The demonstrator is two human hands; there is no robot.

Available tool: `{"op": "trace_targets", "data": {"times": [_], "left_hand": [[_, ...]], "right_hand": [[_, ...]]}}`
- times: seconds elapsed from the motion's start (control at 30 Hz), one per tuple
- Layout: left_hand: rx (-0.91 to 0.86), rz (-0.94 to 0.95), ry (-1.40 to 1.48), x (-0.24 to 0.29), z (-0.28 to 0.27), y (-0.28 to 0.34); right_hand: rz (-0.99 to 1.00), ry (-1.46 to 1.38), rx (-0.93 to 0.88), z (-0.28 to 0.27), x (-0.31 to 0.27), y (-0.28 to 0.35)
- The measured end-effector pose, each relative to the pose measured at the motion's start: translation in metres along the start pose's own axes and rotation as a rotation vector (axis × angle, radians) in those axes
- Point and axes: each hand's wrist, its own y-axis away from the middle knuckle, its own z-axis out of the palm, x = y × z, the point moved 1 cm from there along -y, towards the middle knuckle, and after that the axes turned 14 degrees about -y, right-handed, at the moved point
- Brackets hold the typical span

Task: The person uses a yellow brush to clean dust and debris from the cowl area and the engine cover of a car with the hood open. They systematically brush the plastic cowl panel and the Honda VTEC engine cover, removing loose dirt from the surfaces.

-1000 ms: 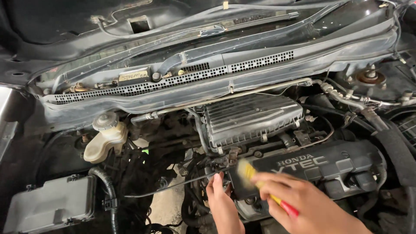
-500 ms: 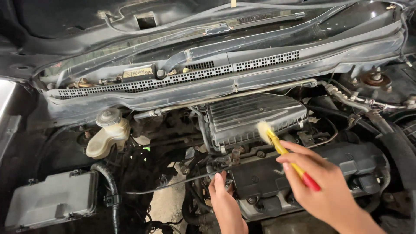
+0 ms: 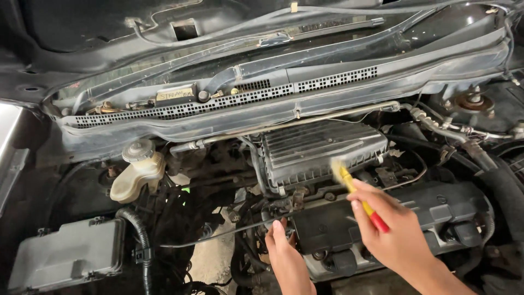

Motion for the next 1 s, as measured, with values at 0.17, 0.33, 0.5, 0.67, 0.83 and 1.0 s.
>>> {"op": "trace_targets", "data": {"times": [0.17,0.33,0.5,0.67,0.83,1.0], "left_hand": [[0.008,-0.005,-0.029,-0.003,-0.003,0.001],[0.028,-0.013,-0.077,0.001,-0.002,0.004],[0.038,-0.042,-0.019,0.002,0.001,0.007],[0.039,-0.042,0.0,0.002,0.002,0.008],[0.048,-0.034,-0.072,0.002,0.002,0.009],[0.053,-0.024,-0.115,0.006,0.001,0.01]], "right_hand": [[0.034,-0.099,-0.025,0.003,0.008,-0.003],[0.035,-0.047,0.029,0.005,-0.001,-0.003],[-0.06,-0.028,0.159,-0.004,0.0,-0.014],[-0.078,-0.163,0.188,-0.012,0.012,-0.028],[0.014,-0.308,0.152,-0.017,0.024,-0.04],[0.078,-0.415,0.112,-0.013,0.029,-0.05]]}}
